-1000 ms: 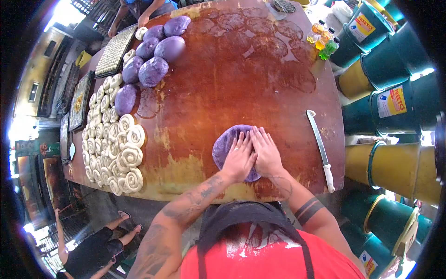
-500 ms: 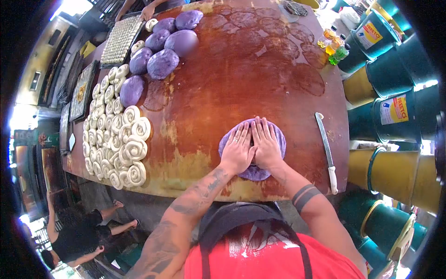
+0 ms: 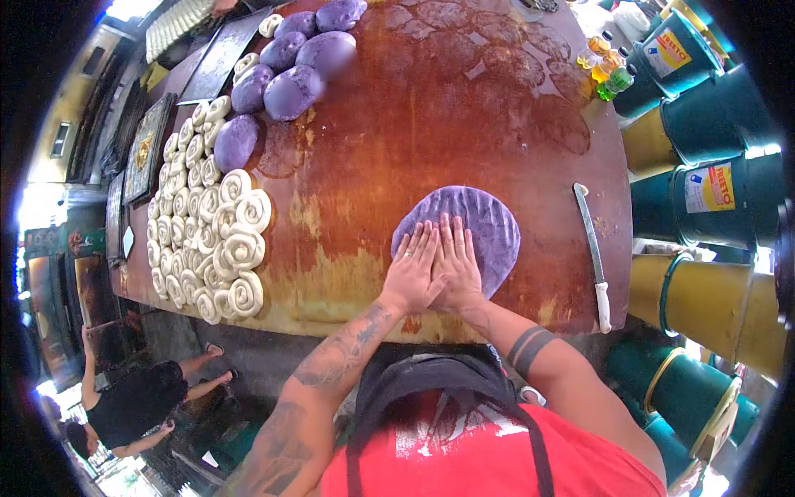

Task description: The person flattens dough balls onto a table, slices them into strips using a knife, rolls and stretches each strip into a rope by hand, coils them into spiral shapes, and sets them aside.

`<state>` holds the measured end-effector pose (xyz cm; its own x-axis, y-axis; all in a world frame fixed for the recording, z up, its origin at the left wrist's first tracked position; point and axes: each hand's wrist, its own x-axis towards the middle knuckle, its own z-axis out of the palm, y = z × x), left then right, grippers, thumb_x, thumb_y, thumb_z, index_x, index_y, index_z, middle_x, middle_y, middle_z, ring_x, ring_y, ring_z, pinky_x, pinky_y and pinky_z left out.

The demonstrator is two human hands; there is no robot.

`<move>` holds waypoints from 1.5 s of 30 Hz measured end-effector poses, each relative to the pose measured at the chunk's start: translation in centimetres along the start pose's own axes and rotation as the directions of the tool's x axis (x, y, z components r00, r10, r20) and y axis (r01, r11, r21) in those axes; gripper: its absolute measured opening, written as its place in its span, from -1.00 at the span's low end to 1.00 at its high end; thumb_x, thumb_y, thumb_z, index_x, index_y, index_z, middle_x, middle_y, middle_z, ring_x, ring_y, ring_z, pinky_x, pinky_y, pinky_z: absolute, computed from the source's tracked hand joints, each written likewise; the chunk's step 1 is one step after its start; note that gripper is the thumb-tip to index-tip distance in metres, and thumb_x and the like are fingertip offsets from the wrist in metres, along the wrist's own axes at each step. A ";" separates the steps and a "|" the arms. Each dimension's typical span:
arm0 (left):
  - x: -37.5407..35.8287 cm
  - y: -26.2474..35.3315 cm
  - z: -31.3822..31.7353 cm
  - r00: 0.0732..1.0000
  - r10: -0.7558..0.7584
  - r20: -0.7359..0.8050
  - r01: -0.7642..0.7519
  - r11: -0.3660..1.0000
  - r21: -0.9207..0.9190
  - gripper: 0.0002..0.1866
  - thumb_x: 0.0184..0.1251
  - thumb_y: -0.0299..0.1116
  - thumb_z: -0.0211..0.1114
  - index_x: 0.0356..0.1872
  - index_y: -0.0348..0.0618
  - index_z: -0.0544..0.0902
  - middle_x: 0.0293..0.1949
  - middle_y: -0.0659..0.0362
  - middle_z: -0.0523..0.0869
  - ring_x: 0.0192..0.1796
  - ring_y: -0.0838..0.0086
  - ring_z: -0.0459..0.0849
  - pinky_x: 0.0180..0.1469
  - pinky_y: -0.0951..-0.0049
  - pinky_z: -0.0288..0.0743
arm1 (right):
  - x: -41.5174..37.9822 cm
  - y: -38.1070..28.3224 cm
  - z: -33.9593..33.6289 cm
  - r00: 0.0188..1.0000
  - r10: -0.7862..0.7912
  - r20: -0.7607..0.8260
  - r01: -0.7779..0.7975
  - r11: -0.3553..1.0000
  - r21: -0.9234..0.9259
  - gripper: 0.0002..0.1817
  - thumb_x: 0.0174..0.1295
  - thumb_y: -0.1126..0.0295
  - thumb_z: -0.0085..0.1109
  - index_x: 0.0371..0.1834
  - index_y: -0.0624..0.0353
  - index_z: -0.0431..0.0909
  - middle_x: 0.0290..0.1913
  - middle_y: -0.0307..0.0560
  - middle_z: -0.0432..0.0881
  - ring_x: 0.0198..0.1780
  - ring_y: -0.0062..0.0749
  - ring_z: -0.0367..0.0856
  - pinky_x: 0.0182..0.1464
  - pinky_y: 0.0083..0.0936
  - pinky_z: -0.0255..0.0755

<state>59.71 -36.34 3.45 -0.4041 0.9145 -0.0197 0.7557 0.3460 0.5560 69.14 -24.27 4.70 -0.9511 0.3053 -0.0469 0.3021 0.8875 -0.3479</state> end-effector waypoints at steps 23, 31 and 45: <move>5.5 8.1 4.5 0.983 0.143 0.118 -0.146 0.989 0.009 0.07 0.42 0.35 0.11 0.71 -0.23 0.06 0.68 -0.37 -0.03 0.74 -0.22 -0.12 0.72 -0.20 -0.27 | -4.9 8.0 -3.0 0.992 0.092 0.092 -0.078 0.987 -0.142 -0.16 0.50 0.06 -0.18 0.79 0.10 -0.11 0.82 -0.03 -0.22 0.82 -0.08 -0.34 0.78 -0.12 -0.41; 10.2 6.7 4.0 0.982 0.189 0.014 -0.190 0.980 0.058 0.04 0.45 0.27 0.12 0.71 -0.27 0.04 0.68 -0.32 0.06 0.73 -0.16 0.00 0.72 -0.09 -0.14 | 0.0 11.1 -1.8 0.990 0.138 -0.001 -0.134 0.963 -0.236 -0.19 0.51 0.06 -0.20 0.77 0.15 -0.05 0.80 0.09 -0.13 0.80 0.05 -0.25 0.77 -0.05 -0.35; 12.5 1.7 1.3 0.996 0.060 -0.058 -0.059 0.998 0.026 0.02 0.48 0.24 0.13 0.68 -0.38 0.07 0.70 -0.23 0.07 0.75 -0.11 -0.05 0.74 -0.05 -0.19 | 6.7 8.7 -3.3 0.997 -0.055 0.052 0.063 0.982 -0.179 -0.16 0.50 0.13 -0.12 0.76 0.24 -0.09 0.77 0.26 -0.09 0.79 0.17 -0.27 0.77 -0.02 -0.28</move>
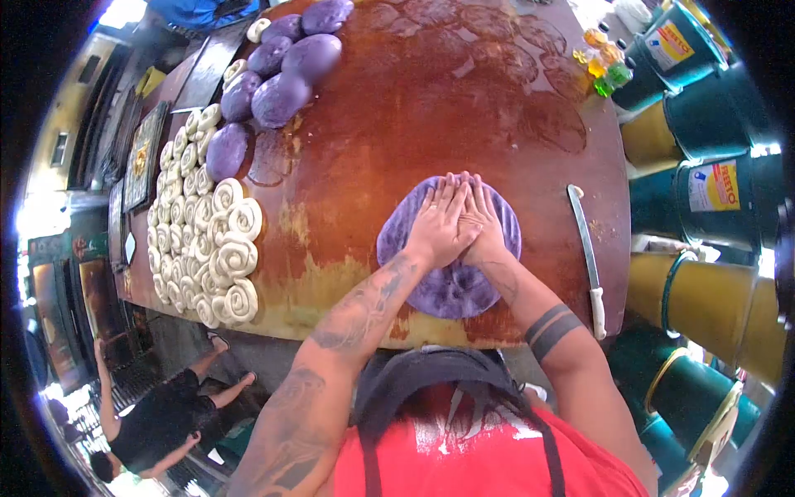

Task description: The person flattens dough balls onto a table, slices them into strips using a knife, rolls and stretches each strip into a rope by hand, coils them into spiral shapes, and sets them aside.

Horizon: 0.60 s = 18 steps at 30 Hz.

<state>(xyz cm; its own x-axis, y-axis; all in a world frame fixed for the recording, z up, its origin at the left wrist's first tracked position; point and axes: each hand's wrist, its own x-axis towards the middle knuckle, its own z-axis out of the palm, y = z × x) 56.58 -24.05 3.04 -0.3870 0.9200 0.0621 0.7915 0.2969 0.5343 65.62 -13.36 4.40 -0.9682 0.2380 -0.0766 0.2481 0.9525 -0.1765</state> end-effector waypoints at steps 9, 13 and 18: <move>-0.6 -2.6 -2.2 0.995 -0.093 0.047 0.093 0.996 0.009 0.01 0.50 0.22 0.05 0.69 -0.36 0.02 0.72 -0.20 0.00 0.78 0.04 -0.11 0.77 0.10 -0.29 | 2.3 -2.3 0.7 0.999 0.001 0.042 -0.001 1.000 -0.012 0.09 0.31 0.00 0.15 0.77 0.26 -0.19 0.78 0.27 -0.17 0.80 0.13 -0.35 0.77 0.01 -0.32; -4.8 -3.6 -3.3 0.999 0.020 0.025 -0.020 1.000 0.006 0.00 0.50 0.21 0.09 0.68 -0.37 0.05 0.73 -0.18 0.00 0.77 0.05 -0.11 0.77 0.08 -0.28 | 1.3 -5.7 4.2 0.988 -0.060 -0.140 0.036 0.985 -0.168 0.06 0.32 -0.01 0.12 0.77 0.26 -0.16 0.78 0.24 -0.17 0.79 0.15 -0.32 0.77 0.00 -0.34; -3.4 -5.4 -4.0 0.999 0.002 0.032 -0.002 1.000 -0.025 0.02 0.46 0.24 0.10 0.69 -0.33 0.05 0.73 -0.19 -0.02 0.78 0.02 -0.14 0.77 0.09 -0.26 | 2.3 -6.8 0.8 0.999 -0.035 0.029 0.034 0.999 0.019 0.04 0.35 0.01 0.07 0.75 0.33 -0.16 0.78 0.28 -0.18 0.79 0.24 -0.35 0.76 0.10 -0.37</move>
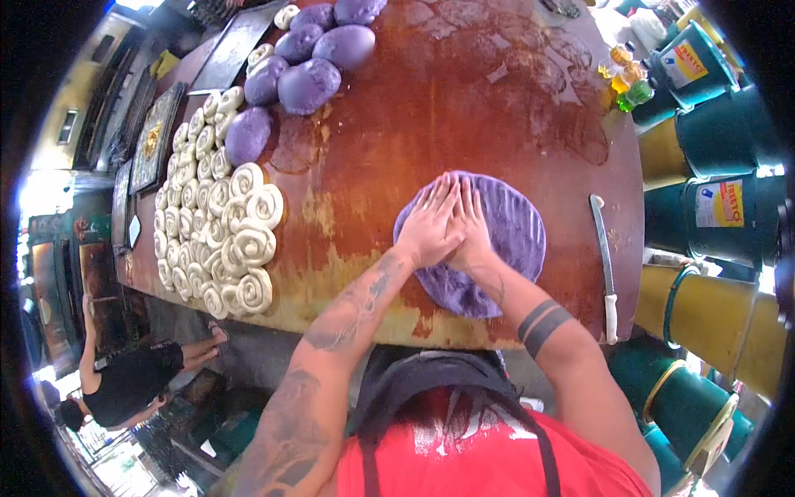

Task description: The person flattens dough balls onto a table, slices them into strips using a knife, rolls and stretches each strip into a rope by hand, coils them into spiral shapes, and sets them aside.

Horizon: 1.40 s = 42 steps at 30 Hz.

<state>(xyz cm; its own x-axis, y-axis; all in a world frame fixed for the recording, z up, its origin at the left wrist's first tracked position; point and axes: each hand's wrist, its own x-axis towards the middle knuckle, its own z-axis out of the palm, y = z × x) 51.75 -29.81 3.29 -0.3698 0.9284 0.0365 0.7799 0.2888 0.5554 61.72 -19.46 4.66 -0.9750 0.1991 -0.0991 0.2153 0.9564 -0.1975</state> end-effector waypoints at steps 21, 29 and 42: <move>-12.1 3.9 0.7 0.976 0.120 0.182 -0.131 0.990 0.050 -0.07 0.46 0.19 0.15 0.69 -0.17 0.16 0.72 -0.23 -0.03 0.76 -0.12 -0.14 0.74 -0.08 -0.28 | -12.0 -6.7 6.3 0.999 0.034 -0.020 -0.036 0.993 -0.117 -0.04 0.44 -0.01 -0.07 0.78 0.17 -0.21 0.81 0.13 -0.28 0.80 0.09 -0.49 0.78 0.06 -0.49; -9.7 8.5 2.8 0.925 0.308 0.224 -0.302 0.951 -0.058 -0.07 0.46 0.24 0.15 0.67 -0.13 0.22 0.72 -0.21 0.02 0.76 -0.12 -0.13 0.74 -0.08 -0.27 | -16.9 -2.0 6.4 0.993 0.113 -0.028 -0.112 0.993 0.028 -0.09 0.45 -0.03 -0.06 0.79 0.08 -0.12 0.81 0.08 -0.27 0.81 0.04 -0.45 0.78 0.04 -0.51; -3.1 12.7 6.3 0.915 0.335 0.225 -0.292 0.934 -0.205 -0.13 0.38 0.21 0.24 0.59 -0.13 0.38 0.71 -0.17 0.08 0.74 -0.08 -0.01 0.72 -0.09 -0.12 | -18.3 3.4 4.5 0.958 0.223 -0.179 -0.200 0.970 0.138 -0.16 0.41 0.02 0.05 0.71 0.14 0.14 0.78 0.09 -0.05 0.80 0.01 -0.26 0.77 0.02 -0.30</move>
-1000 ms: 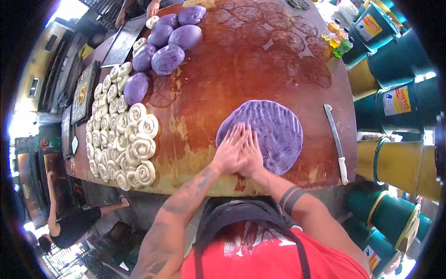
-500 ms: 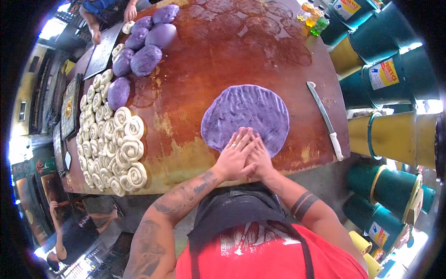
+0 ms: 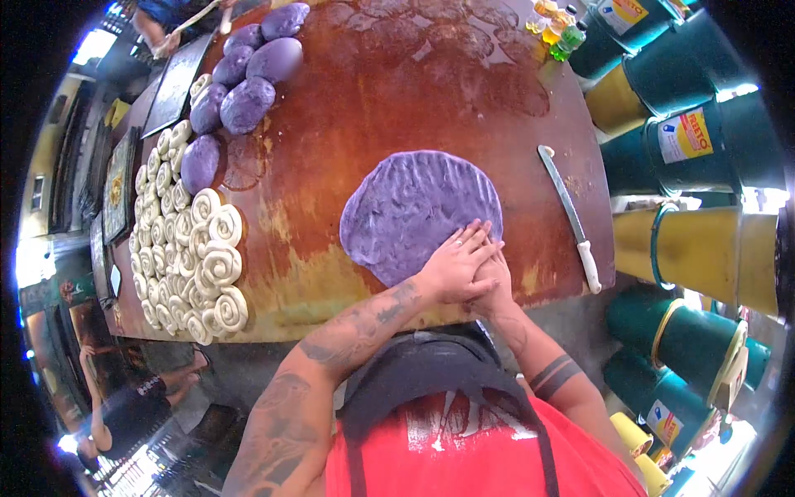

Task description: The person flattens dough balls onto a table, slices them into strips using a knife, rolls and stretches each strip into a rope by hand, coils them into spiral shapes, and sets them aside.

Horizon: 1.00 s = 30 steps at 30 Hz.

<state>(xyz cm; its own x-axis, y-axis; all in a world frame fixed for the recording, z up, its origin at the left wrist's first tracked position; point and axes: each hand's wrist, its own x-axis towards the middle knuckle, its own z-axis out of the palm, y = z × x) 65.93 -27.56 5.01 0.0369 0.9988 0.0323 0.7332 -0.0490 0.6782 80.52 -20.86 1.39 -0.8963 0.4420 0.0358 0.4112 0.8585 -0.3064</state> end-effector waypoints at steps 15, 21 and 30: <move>5.5 -2.9 -2.2 0.947 -0.165 -0.276 0.205 0.971 0.122 -0.16 0.45 0.18 0.16 0.60 -0.16 0.34 0.66 -0.15 0.23 0.72 0.02 0.12 0.70 -0.08 -0.07 | 9.3 3.1 -2.6 0.995 -0.084 -0.047 0.085 0.996 0.019 -0.22 0.26 0.20 0.22 0.60 0.12 0.36 0.66 0.10 0.27 0.71 0.13 0.07 0.72 -0.03 -0.05; 8.0 -6.6 -3.3 0.942 -0.288 -0.171 0.279 0.958 -0.073 -0.09 0.49 0.20 0.13 0.66 -0.23 0.21 0.69 -0.21 0.11 0.74 -0.04 0.02 0.73 -0.09 -0.18 | 14.5 3.1 -8.3 0.967 -0.073 0.245 0.050 0.994 0.098 -0.20 0.21 0.19 0.27 0.57 0.13 0.36 0.59 0.10 0.35 0.63 0.14 0.20 0.69 -0.05 0.05; 6.2 -9.4 -6.0 0.909 -0.318 -0.269 0.326 0.945 -0.016 -0.14 0.58 0.10 0.08 0.65 -0.36 0.17 0.69 -0.27 0.07 0.74 -0.07 -0.01 0.73 -0.09 -0.14 | 19.3 1.8 -5.1 0.961 -0.139 0.238 0.078 0.966 0.246 -0.06 0.26 0.21 0.31 0.69 0.23 0.12 0.72 0.22 0.09 0.74 0.06 0.00 0.77 -0.16 -0.14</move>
<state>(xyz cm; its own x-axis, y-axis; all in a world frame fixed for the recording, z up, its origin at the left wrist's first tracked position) 55.17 -20.88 3.25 -0.3829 0.9237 0.0111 0.6942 0.2798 0.6632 64.81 -9.45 6.42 -0.9582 0.2443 -0.1492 0.2861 0.8000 -0.5274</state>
